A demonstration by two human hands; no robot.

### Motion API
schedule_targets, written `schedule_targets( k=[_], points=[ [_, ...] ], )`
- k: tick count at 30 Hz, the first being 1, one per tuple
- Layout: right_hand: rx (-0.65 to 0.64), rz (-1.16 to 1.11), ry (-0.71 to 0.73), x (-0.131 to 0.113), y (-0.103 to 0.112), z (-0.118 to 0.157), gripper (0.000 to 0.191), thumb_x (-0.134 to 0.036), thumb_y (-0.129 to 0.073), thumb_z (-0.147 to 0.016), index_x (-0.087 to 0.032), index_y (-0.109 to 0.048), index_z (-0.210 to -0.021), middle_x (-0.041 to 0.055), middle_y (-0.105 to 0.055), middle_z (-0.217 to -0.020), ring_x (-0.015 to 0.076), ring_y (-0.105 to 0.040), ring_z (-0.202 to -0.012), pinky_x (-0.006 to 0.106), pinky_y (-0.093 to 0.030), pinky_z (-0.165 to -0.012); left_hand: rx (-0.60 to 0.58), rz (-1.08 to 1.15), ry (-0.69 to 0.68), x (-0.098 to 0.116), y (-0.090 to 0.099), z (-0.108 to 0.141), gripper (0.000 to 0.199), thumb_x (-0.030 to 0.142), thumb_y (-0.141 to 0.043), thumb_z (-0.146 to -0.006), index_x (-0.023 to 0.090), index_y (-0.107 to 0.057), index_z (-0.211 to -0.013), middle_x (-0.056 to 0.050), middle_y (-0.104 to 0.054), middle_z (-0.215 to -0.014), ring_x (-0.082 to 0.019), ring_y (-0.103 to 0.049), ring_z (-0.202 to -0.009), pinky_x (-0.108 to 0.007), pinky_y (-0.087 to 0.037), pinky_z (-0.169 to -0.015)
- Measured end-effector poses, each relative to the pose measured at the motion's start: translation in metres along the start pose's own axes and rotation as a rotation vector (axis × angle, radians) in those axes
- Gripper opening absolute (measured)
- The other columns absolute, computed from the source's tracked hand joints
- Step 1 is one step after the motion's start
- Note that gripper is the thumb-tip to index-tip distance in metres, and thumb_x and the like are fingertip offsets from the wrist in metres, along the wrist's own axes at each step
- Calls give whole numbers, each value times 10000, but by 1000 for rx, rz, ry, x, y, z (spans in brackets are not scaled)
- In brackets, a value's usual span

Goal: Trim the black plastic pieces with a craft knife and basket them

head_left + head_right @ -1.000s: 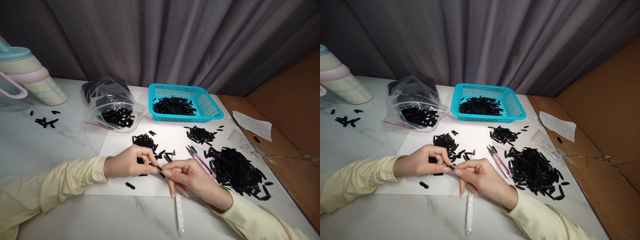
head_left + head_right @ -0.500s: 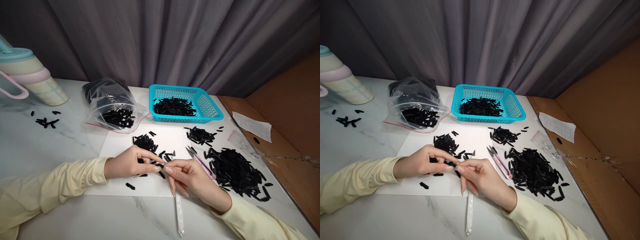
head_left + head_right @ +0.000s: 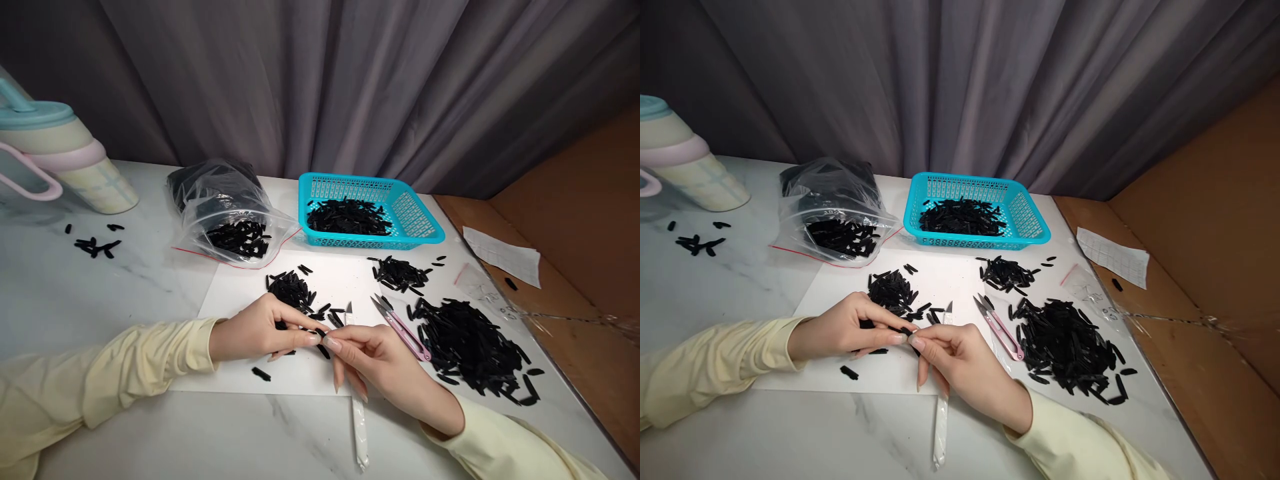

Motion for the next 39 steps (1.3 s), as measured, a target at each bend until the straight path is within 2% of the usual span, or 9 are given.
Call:
schedule_targets(
  k=[14, 20, 22, 25, 28, 30, 33, 39],
  points=[
    [45, 133, 21, -4, 1, 2, 346, -421, -459, -886, -135, -612, -766, 3, -597, -546, 50, -379, -363, 190, -328, -401, -8, -2, -5, 1, -1, 0, 309, 298, -575, -812, 134, -689, -1048, 58, -429, -414, -41, -337, -382, -155, -285, -381],
    [60, 220, 38, -12, 6, 2, 338, -413, -441, -894, -137, -633, -861, 1, -595, -538, 65, -398, -369, 199, -337, -411, 6, -8, 19, 0, 1, 0, 308, 317, -581, -807, 122, -704, -1012, 52, -430, -411, -49, -339, -388, -173, -285, -387],
    [83, 360, 81, -20, 13, 5, 302, -385, -461, -888, -145, -643, -874, -2, -595, -534, 71, -418, -395, 199, -335, -434, 12, 14, 37, 0, 1, 0, 303, 314, -589, -801, 113, -711, -990, 55, -420, -397, -48, -325, -378, -178, -275, -381],
    [99, 750, 218, -35, 21, 12, 213, -284, -471, -886, -169, -640, -946, -1, -609, -567, 79, -442, -438, 205, -308, -476, 18, 63, 85, -1, 2, 0, 304, 297, -594, -789, 95, -709, -984, 62, -409, -380, -45, -304, -356, -184, -260, -369],
    [36, 1205, 340, -39, 15, 20, 224, -137, -412, -879, -163, -581, -1023, 1, -590, -566, 95, -428, -433, 240, -228, -484, 25, 92, 144, -3, 3, 0, 324, 295, -604, -775, 70, -702, -986, 65, -408, -366, -45, -300, -343, -189, -256, -367],
    [-27, 1409, 377, -35, 8, 23, 218, -59, -394, -844, -159, -552, -956, -7, -554, -536, 103, -396, -417, 261, -178, -490, 34, 94, 162, -3, 4, 0, 326, 295, -613, -765, 60, -702, -974, 65, -408, -361, -43, -297, -340, -189, -252, -366],
    [-72, 1542, 388, -30, 0, 24, 215, 8, -418, -750, -174, -491, -838, -24, -519, -518, 102, -359, -399, 266, -148, -498, 40, 98, 155, -2, 4, 0, 320, 292, -616, -761, 65, -703, -969, 67, -406, -363, -39, -293, -338, -185, -238, -359],
    [-56, 1642, 347, -29, 3, 24, 322, 59, -407, -661, -201, -428, -851, -35, -514, -551, 115, -425, -397, 280, -119, -469, 29, 80, 171, -5, 4, 0, 335, 333, -624, -761, 84, -705, -971, 64, -411, -367, -38, -302, -335, -177, -219, -344]
  ],
)
Point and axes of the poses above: each hand's wrist, its own z-axis away from the middle knuckle, its own y-axis out of the back of the hand, x = y × z, the point moved 9 cm from there along -z, towards the middle knuckle
